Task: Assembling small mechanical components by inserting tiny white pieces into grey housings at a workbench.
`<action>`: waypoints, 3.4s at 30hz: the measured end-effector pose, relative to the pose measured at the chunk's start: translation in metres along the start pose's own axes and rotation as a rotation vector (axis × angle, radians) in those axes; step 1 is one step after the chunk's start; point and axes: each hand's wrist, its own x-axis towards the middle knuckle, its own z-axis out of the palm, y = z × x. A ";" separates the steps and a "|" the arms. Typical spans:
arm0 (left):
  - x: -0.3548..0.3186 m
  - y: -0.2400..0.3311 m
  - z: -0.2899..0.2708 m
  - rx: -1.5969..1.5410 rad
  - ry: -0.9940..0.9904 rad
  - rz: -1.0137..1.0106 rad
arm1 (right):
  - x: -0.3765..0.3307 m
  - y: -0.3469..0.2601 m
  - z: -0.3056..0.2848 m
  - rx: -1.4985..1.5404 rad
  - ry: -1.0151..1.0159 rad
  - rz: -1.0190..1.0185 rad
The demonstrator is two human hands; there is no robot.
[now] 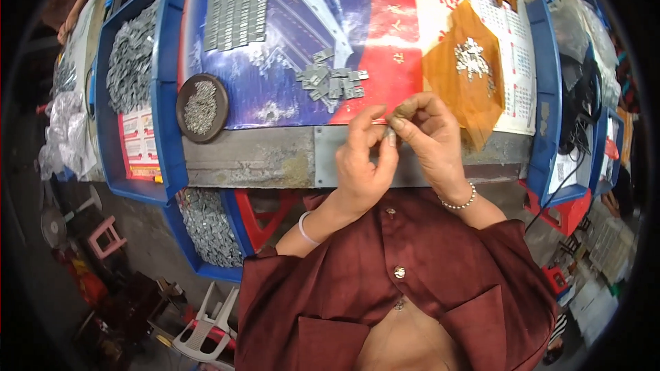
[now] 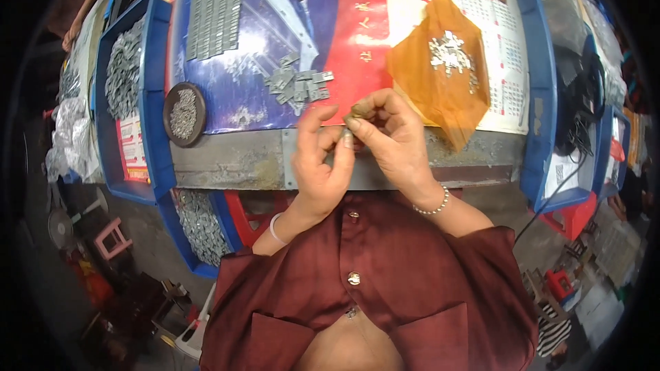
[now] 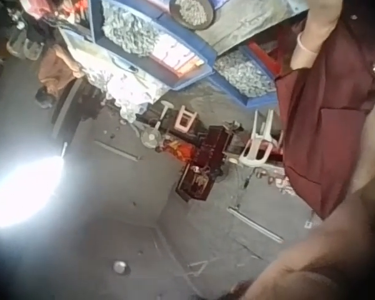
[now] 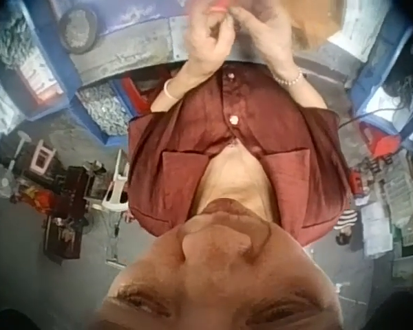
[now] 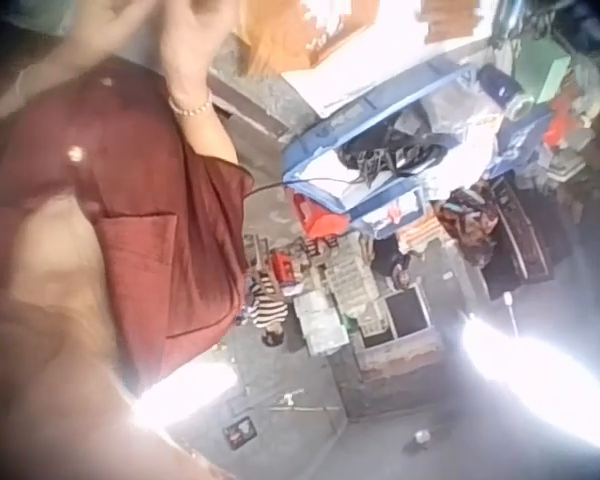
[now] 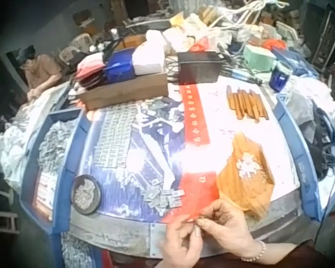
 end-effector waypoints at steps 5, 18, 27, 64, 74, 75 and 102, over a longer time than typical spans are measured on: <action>0.002 0.000 -0.002 -0.151 -0.069 -0.150 | 0.001 0.001 0.001 -0.036 -0.028 -0.039; 0.001 0.010 -0.019 -0.250 -0.156 -0.277 | 0.004 -0.015 -0.003 0.121 -0.185 0.175; 0.000 0.010 -0.015 -0.103 -0.180 -0.144 | 0.000 -0.007 -0.009 -0.059 -0.195 0.062; 0.000 -0.001 -0.011 0.022 -0.084 -0.027 | -0.001 -0.001 -0.006 -0.606 0.011 -0.258; 0.001 -0.006 -0.013 0.015 -0.090 -0.030 | 0.002 0.001 -0.003 -0.509 -0.006 -0.220; 0.001 -0.006 -0.013 0.001 -0.109 -0.037 | 0.004 0.001 -0.005 -0.350 -0.048 -0.095; 0.013 0.016 -0.020 -0.267 -0.215 -0.296 | 0.024 -0.056 -0.029 -0.281 -0.215 0.053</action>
